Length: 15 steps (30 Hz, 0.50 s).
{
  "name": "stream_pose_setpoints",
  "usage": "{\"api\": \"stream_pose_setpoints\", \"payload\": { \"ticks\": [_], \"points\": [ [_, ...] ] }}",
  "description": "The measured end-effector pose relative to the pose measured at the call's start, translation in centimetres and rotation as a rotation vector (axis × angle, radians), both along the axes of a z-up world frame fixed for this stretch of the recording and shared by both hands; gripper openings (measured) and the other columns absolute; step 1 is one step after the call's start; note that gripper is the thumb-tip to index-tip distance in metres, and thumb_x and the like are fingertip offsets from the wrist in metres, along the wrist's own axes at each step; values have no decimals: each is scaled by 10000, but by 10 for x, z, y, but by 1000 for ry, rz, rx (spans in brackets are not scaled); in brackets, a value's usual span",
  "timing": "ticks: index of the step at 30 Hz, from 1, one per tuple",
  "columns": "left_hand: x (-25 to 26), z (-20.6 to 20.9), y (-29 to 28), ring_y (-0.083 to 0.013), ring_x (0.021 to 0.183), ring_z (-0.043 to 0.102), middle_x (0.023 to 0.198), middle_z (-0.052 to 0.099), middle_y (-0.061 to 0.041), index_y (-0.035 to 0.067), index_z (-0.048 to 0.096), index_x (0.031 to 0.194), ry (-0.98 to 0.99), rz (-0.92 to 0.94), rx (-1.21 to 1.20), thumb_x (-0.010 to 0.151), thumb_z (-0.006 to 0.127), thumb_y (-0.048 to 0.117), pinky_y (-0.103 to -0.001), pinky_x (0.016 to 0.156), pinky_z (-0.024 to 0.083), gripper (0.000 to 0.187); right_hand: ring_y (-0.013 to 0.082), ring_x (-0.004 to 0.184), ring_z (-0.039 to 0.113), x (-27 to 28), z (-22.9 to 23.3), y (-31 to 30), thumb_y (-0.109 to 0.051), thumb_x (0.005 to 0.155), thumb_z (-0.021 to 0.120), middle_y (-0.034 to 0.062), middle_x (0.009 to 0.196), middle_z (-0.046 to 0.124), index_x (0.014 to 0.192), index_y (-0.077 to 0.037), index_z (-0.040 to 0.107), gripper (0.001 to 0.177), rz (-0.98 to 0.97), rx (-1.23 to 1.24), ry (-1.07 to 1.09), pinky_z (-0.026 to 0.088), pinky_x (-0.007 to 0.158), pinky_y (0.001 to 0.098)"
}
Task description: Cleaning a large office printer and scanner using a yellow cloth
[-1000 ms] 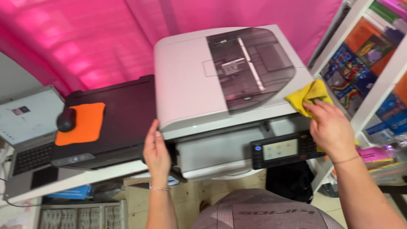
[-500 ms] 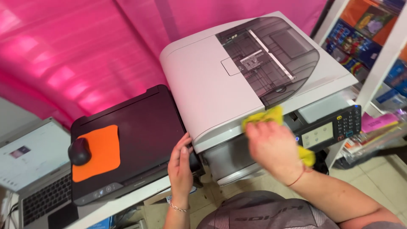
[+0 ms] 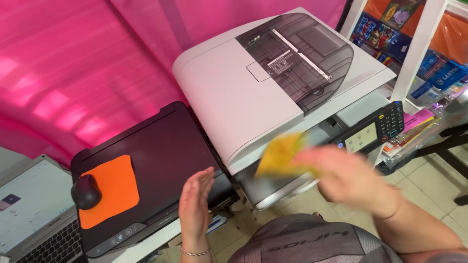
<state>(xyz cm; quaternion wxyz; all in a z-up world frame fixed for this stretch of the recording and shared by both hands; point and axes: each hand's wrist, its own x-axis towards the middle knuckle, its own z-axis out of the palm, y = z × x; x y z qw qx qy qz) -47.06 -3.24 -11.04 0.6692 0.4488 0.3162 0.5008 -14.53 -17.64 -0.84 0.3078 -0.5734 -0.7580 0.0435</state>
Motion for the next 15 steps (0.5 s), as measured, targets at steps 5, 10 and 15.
{"api": "stream_pose_setpoints", "payload": {
  "ticks": [5,10,15],
  "points": [
    [13,11,-3,-307,1229,682,1291,716,-215,-4,641,1244,55,-15,52,1045,459,214,-411,1075,542,347,263,1141,692,-22,-40,47,-37,864,462,69,1245,733,1275,-128,683,476,-264,1,-132,625,794,385],
    [29,25,6,-260,1219,667,1285,705,-185,10,635,1242,69,106,131,1053,444,238,-377,1063,536,353,301,1022,639,-81,-44,55,-100,890,540,35,1191,704,1290,-186,649,424,440,65,-137,569,734,428],
    [43,29,11,-183,1320,594,1406,656,-77,88,619,1347,389,187,195,990,547,189,-331,1144,450,378,197,1145,716,-5,2,42,19,777,532,34,1329,722,1372,-125,629,620,73,249,79,552,1068,359]
  ]
}}
